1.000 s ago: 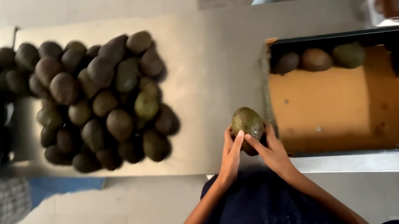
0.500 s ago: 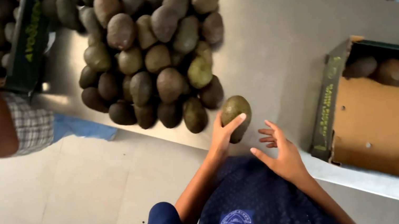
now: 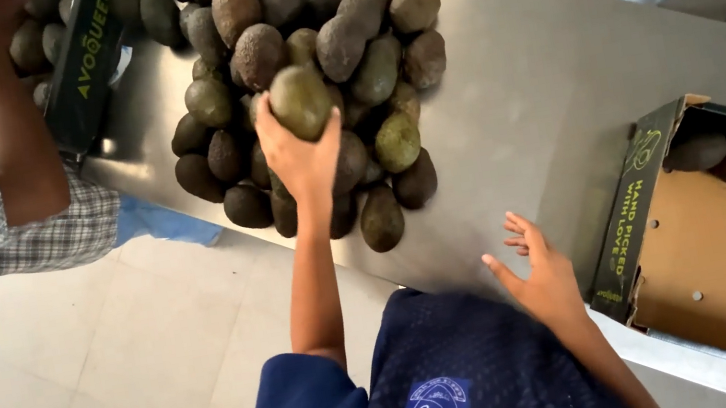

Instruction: Sorting and inspecting avocados from a box onto a table.

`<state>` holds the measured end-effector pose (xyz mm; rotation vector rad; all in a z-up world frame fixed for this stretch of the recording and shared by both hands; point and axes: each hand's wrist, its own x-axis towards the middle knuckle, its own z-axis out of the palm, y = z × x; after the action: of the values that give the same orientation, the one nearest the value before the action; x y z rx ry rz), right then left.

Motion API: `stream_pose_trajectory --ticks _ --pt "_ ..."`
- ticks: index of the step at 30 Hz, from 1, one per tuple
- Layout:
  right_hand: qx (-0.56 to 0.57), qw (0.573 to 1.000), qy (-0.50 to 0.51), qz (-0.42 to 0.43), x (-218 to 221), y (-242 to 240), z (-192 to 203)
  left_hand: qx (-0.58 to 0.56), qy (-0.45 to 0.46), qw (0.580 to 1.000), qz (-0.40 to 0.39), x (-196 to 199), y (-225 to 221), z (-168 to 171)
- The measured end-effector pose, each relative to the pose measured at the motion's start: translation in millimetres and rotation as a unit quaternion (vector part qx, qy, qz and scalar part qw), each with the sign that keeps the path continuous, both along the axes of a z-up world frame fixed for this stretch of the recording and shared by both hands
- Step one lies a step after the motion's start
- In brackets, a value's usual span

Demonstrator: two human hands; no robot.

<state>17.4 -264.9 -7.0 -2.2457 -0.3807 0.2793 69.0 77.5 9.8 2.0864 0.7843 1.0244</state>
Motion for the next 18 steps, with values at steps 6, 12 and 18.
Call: stream_pose_trajectory --ticks 6,12,18 --pt "-0.016 1.0 -0.004 0.006 6 4 -3 0.08 0.066 0.994 0.019 47 36 -23" --pt "-0.034 0.999 0.025 -0.007 10 -4 -8 0.08 0.104 0.991 0.037 59 34 -34" --pt "-0.047 0.999 0.023 -0.012 12 -11 -11 0.089 0.112 0.989 0.041 57 31 -35"
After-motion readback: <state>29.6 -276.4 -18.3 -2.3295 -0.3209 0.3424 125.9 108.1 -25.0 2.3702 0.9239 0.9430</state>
